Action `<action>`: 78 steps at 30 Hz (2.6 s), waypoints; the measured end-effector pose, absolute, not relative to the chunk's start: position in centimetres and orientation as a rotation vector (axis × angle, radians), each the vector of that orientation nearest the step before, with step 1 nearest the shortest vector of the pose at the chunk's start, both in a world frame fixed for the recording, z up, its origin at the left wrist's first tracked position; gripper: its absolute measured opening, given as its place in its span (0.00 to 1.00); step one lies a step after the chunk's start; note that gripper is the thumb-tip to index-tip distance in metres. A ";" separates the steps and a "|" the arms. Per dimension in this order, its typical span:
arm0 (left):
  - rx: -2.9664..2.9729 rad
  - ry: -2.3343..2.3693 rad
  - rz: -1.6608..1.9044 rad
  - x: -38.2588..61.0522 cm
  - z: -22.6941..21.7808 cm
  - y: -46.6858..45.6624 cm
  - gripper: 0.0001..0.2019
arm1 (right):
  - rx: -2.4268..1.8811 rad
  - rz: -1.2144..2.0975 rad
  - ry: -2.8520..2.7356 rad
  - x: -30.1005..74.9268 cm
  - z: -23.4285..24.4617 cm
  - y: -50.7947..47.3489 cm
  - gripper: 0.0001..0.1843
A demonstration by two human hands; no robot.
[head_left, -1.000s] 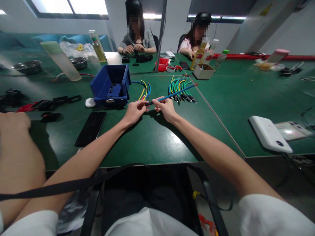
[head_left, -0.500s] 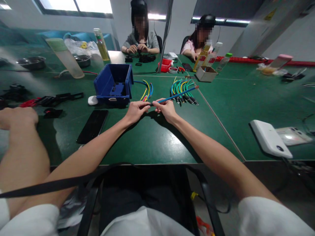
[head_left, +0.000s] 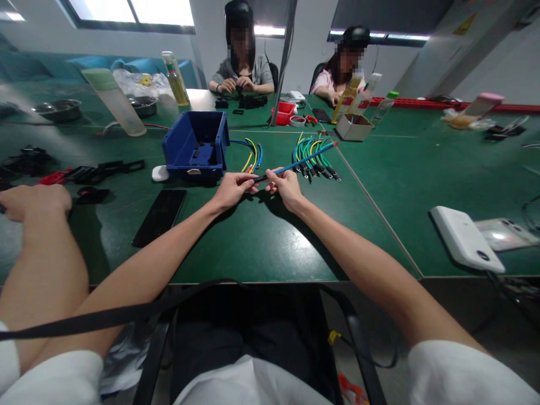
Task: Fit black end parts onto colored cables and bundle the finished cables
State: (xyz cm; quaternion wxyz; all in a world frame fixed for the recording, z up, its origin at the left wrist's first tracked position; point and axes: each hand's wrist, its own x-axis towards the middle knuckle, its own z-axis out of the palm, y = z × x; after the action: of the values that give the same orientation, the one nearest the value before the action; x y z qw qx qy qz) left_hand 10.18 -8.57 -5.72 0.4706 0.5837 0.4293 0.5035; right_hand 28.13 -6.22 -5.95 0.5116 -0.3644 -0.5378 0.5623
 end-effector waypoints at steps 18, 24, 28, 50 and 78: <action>1.374 1.066 1.205 10.3 -5.5 -8.8 0.17 | -0.941 1.294 -1.298 28.0 -6.0 -6.3 0.21; 1.382 1.093 1.202 10.2 -5.7 -8.6 0.12 | -0.943 1.245 -1.375 28.0 -6.0 -6.4 0.20; 1.331 1.069 1.196 9.9 -5.7 -8.5 0.13 | -0.930 1.264 -1.401 28.1 -5.7 -6.6 0.19; 1.423 1.107 1.175 10.6 -4.9 -9.3 0.16 | -0.907 1.216 -1.328 27.8 -6.1 -6.3 0.21; 1.739 1.138 1.172 10.2 -6.8 -8.8 0.14 | -0.947 1.268 -1.377 28.3 -5.7 -6.8 0.18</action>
State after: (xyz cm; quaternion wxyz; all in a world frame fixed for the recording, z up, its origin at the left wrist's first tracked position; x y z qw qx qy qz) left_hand 10.22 -8.81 -6.79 0.3689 0.6774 0.4433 0.4567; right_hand 28.28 -6.82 -5.74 0.4984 -0.3912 -0.5692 0.5241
